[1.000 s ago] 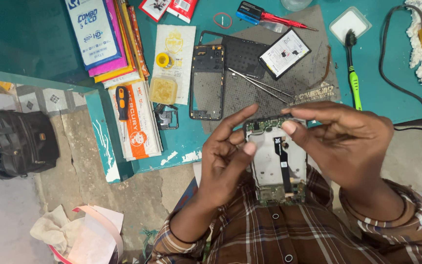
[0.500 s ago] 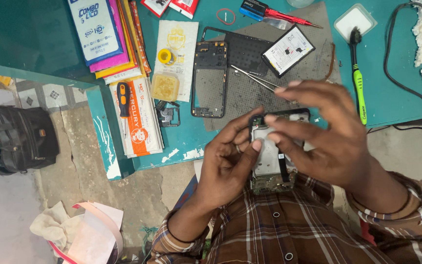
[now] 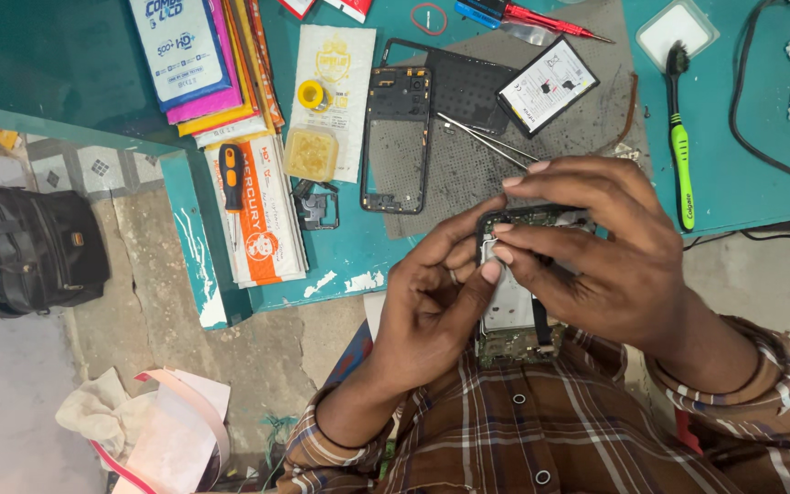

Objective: The person repairs a disassembled smartphone at a workbench, holding the phone frame and motherboard in both hands. They manipulate a flex cable and small internal components, press parts into place, and reposition the board inside the frame throughout the clip.

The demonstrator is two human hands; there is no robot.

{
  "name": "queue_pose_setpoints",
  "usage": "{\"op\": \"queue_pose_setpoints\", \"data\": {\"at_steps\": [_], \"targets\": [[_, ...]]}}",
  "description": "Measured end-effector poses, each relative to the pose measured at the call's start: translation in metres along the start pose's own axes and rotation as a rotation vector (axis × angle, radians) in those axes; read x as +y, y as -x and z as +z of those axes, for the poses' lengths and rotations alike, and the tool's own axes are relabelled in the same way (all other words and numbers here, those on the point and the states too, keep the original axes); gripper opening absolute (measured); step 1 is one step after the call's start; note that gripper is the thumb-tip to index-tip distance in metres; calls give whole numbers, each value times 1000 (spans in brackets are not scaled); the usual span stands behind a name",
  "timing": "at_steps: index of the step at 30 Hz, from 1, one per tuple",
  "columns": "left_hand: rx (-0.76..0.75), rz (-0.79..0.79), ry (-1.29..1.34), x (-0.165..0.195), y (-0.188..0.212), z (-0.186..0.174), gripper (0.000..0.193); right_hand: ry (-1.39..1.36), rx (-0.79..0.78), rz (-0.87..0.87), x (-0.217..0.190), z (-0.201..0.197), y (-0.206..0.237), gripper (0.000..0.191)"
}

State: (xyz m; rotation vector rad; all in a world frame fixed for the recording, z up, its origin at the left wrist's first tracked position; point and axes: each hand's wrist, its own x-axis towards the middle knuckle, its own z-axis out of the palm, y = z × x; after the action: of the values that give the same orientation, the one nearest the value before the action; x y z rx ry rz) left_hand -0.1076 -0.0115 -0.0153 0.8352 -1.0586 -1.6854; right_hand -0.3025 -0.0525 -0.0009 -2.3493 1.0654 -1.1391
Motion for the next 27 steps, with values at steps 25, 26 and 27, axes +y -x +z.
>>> {"op": "queue_pose_setpoints", "data": {"at_steps": [25,26,27], "targets": [[94,-67,25,-3,1,9,41,-447,144,195,-2,9,9,34],[129,-95,30,-4,0,10,40,-421,146,188,-2,8,9,32],[110,-27,11,-5,-1,11,38,-394,147,183,-2,8,10,30]]}}
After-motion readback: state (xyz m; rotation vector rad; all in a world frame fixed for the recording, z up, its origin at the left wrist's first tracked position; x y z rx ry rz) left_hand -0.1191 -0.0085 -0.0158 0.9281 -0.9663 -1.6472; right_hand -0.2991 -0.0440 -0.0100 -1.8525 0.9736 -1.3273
